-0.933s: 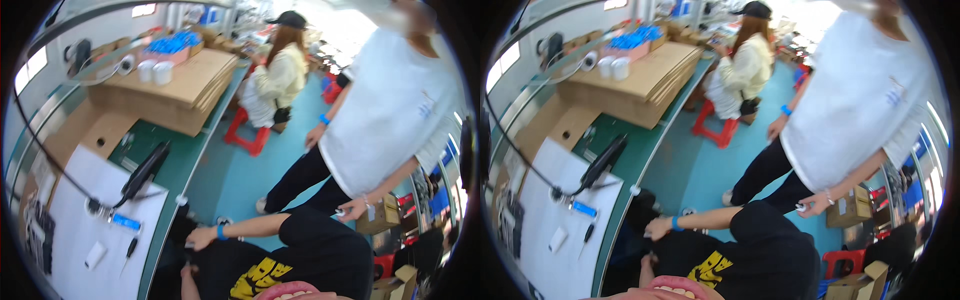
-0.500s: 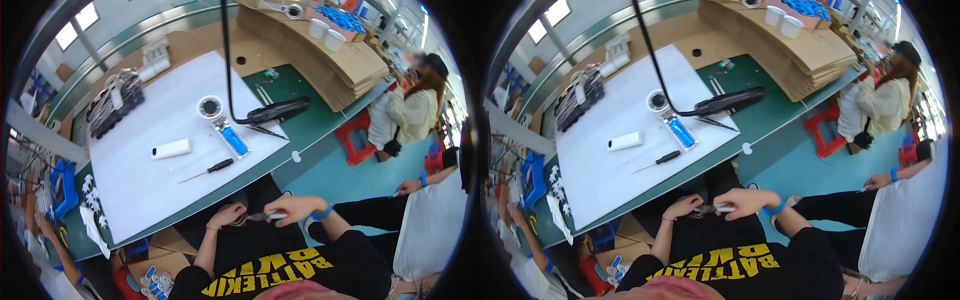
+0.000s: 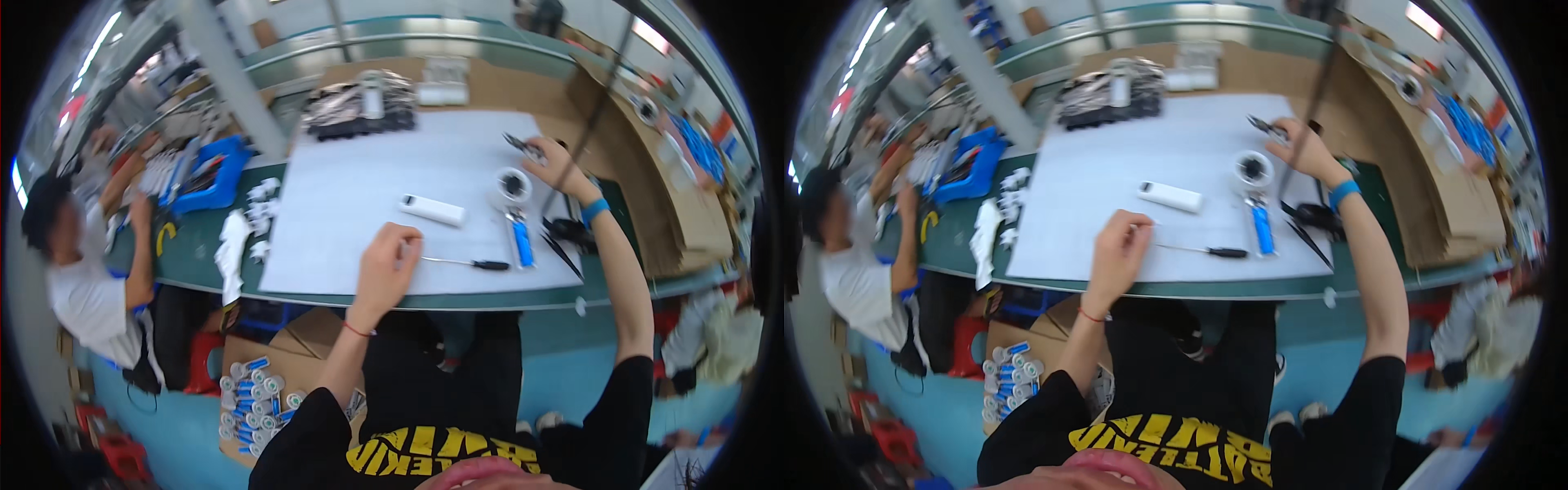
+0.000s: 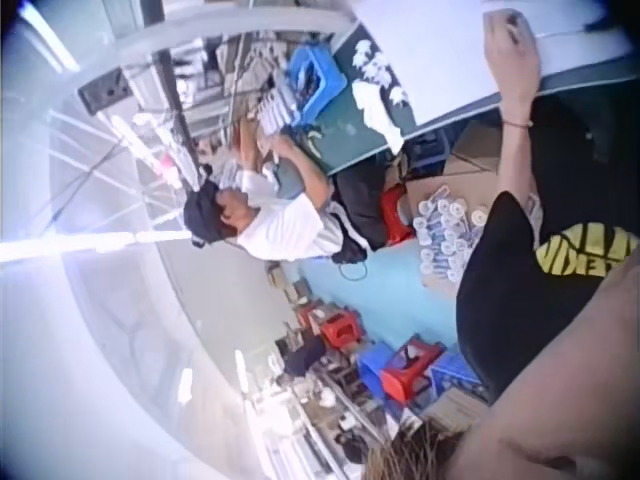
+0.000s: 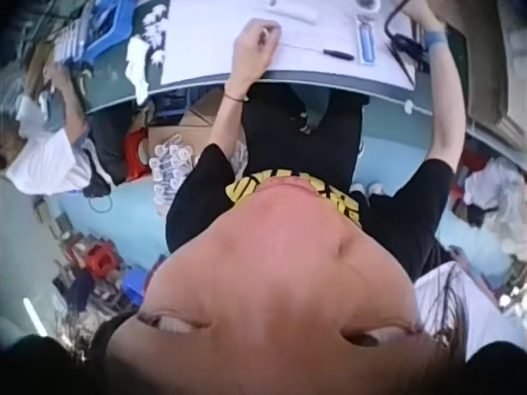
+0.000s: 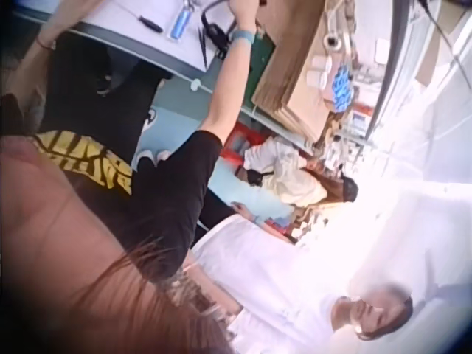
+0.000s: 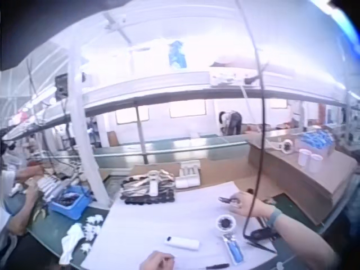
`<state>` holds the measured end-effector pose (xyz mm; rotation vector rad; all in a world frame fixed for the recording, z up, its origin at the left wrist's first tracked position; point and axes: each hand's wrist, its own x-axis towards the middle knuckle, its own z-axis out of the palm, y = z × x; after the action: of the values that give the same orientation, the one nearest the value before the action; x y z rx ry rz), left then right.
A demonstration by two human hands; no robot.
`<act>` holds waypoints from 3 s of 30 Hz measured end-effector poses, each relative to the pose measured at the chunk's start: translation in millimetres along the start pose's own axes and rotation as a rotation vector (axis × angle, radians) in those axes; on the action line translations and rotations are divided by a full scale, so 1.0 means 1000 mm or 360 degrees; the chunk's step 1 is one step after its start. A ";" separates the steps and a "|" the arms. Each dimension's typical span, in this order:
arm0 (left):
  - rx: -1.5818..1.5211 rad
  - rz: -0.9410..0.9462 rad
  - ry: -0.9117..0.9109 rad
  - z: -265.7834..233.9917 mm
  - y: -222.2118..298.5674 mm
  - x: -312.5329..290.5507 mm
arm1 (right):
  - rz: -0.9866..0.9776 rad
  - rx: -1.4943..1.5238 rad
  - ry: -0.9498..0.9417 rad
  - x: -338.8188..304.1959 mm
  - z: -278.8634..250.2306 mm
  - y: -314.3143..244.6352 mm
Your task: Assembling the components of a small white handheld electronic fan at a factory assembly station.
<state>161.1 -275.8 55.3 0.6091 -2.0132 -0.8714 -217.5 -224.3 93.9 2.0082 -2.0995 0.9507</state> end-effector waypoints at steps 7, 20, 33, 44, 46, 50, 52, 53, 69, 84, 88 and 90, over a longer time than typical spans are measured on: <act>0.0204 -0.0245 0.0172 0.003 -0.003 -0.005 | 0.0026 -0.0378 -0.0404 0.011 0.024 -0.013; 0.0564 -0.0244 -0.0066 0.000 -0.007 0.014 | 0.0465 0.0388 0.0599 -0.087 -0.030 -0.103; 0.0632 -0.0461 -0.0278 0.003 0.005 0.021 | 0.0055 0.0396 0.0586 -0.133 0.034 -0.176; 0.0564 -0.0181 -0.0116 0.009 -0.018 0.019 | 0.0407 0.0560 0.1175 -0.148 0.060 -0.169; 0.0565 -0.0187 -0.0159 0.022 -0.013 0.020 | 0.0411 0.0531 0.1196 -0.156 0.056 -0.164; 0.0561 -0.0286 -0.0098 0.013 -0.009 0.014 | 0.0360 0.0568 0.1206 -0.154 0.057 -0.174; 0.0536 -0.0283 -0.0120 0.012 -0.011 0.012 | 0.0342 0.0617 0.1236 -0.158 0.055 -0.175; 0.0543 -0.0276 -0.0142 0.013 -0.009 0.013 | 0.0353 0.0590 0.1225 -0.160 0.053 -0.175; 0.0569 -0.0293 -0.0227 0.011 -0.025 0.016 | 0.0504 0.0618 0.1084 -0.157 0.055 -0.178; 0.0541 -0.0319 -0.0212 0.012 -0.027 0.011 | 0.0438 0.0318 0.1093 -0.154 0.064 -0.179; 0.0584 -0.0322 -0.0211 0.013 -0.010 0.010 | 0.0439 0.0300 0.1107 -0.153 0.065 -0.178; 0.0655 -0.0351 -0.0242 0.012 -0.005 0.012 | 0.0483 0.0267 0.1106 -0.152 0.066 -0.178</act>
<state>145.2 -283.4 52.7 1.0369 -2.3161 -0.6439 -8.8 -113.5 35.5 1.1476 -1.9654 1.6246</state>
